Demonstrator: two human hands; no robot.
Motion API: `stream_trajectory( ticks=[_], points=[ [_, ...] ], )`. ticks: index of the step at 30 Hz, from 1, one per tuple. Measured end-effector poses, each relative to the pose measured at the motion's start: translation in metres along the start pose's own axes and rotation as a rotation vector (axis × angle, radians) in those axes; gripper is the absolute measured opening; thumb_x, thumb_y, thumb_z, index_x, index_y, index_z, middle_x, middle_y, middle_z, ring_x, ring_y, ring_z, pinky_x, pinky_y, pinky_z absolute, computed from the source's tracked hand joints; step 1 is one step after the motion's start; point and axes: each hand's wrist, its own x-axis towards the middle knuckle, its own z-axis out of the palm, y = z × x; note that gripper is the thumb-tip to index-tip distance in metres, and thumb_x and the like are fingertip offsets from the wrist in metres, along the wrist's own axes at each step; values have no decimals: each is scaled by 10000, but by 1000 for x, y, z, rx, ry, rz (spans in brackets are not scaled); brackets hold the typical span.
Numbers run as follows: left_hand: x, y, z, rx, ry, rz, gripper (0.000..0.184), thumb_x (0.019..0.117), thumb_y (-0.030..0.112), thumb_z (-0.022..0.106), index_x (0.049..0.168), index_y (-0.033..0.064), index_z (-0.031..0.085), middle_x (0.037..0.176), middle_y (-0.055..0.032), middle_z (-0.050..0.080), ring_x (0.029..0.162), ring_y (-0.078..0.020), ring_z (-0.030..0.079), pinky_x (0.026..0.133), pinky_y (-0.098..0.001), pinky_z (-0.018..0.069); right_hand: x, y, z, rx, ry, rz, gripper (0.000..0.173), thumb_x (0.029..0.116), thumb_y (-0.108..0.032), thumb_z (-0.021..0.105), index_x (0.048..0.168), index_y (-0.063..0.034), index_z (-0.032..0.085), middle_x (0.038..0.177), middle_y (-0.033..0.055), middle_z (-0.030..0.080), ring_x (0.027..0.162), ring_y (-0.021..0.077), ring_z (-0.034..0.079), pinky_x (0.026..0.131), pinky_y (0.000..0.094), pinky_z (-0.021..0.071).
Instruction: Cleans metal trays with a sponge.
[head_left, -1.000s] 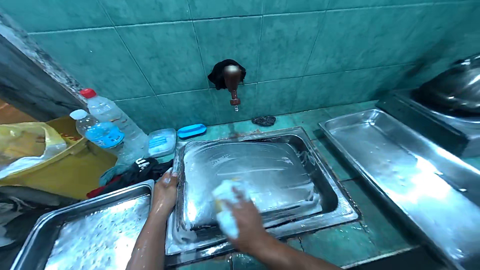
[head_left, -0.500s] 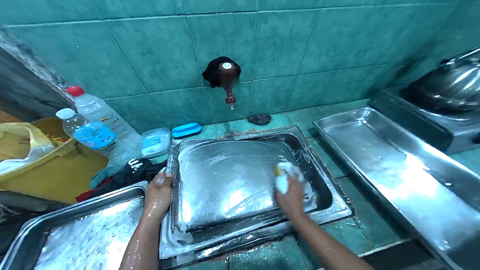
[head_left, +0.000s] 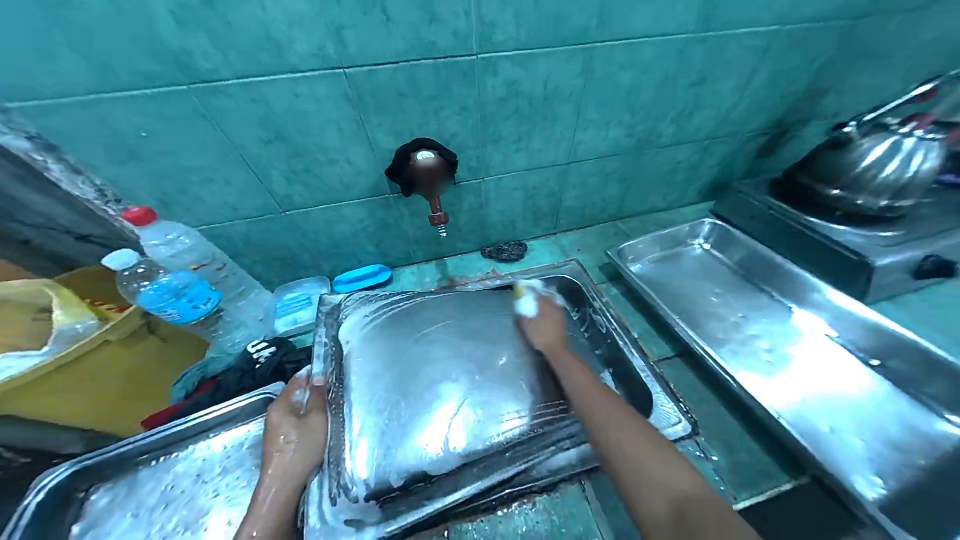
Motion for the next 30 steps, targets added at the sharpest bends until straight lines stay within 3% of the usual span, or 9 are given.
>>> stream_trajectory(
  ticks=[3, 8, 12, 15, 18, 23, 25, 28, 30],
  points=[
    [7, 6, -3, -8, -31, -47, 357, 1109, 166, 455, 1364, -53, 576, 1240, -273, 657, 1162, -356, 643, 1035, -568, 466, 4, 79, -25, -15, 13, 370, 572, 999, -364, 658, 1434, -6, 563, 1405, 310, 578, 1328, 496, 534, 1096, 693, 397],
    [35, 12, -27, -90, -62, -63, 348, 1116, 203, 450, 1322, -32, 603, 1171, -245, 673, 1070, -336, 660, 979, -557, 498, -9, 114, -16, 457, 29, 625, 506, 1087, -334, 503, 1381, 75, 544, 1365, 305, 573, 1253, 405, 562, 1041, 604, 442],
    [46, 13, -59, -105, -57, 29, 378, 1121, 214, 426, 1346, -39, 595, 1226, -243, 665, 1142, -319, 646, 1029, -530, 482, -7, 105, -7, 910, -61, 721, 465, 1092, -439, 401, 1408, -115, 507, 1253, 117, 606, 1076, 230, 598, 862, 479, 518],
    [39, 15, -82, -130, -23, 111, 379, 1119, 230, 432, 1367, -7, 593, 1239, -198, 675, 1132, -255, 659, 1025, -481, 505, -16, 96, -3, 1151, -99, 665, 397, 1097, -459, 335, 1249, -167, 556, 1056, 23, 649, 933, 128, 648, 754, 374, 571],
    [20, 24, -106, -87, 30, 199, 361, 1113, 240, 444, 1334, 13, 618, 1174, -168, 694, 1062, -226, 677, 981, -475, 530, -24, 80, 0, 1241, -129, 645, 481, 1076, -544, 280, 1174, -194, 595, 973, 4, 685, 866, 129, 675, 693, 399, 582],
    [-30, 57, -151, 126, 239, 323, 328, 1102, 236, 465, 1155, -19, 665, 946, -150, 675, 853, -223, 646, 825, -476, 526, -49, 36, -10, 1458, -89, 551, 548, 1079, -562, 129, 1182, -197, 525, 921, -35, 641, 825, 69, 641, 673, 333, 570],
    [-48, 66, -166, 129, 390, 334, 343, 1098, 240, 469, 1128, -29, 680, 970, -134, 684, 869, -169, 638, 847, -423, 525, -54, 16, -20, 1670, -51, 482, 578, 1068, -589, 120, 1142, -197, 538, 902, -42, 667, 832, 75, 668, 686, 342, 593],
    [-69, 70, -182, -182, 566, 211, 438, 1121, 303, 383, 1272, -19, 639, 1182, -102, 684, 1084, -97, 642, 1003, -350, 514, -50, -18, -32, 1932, -73, 311, 678, 1028, -663, 98, 1264, -198, 531, 1078, -26, 676, 1018, 117, 657, 853, 421, 581],
    [-81, 64, -189, -569, 646, 200, 491, 1129, 426, 279, 1266, 84, 605, 1087, -4, 691, 1009, -63, 666, 915, -311, 571, -52, -38, -37, 1991, -104, 169, 696, 1028, -654, 73, 1287, -169, 499, 1090, -18, 659, 1037, 100, 640, 874, 393, 574]
  ],
)
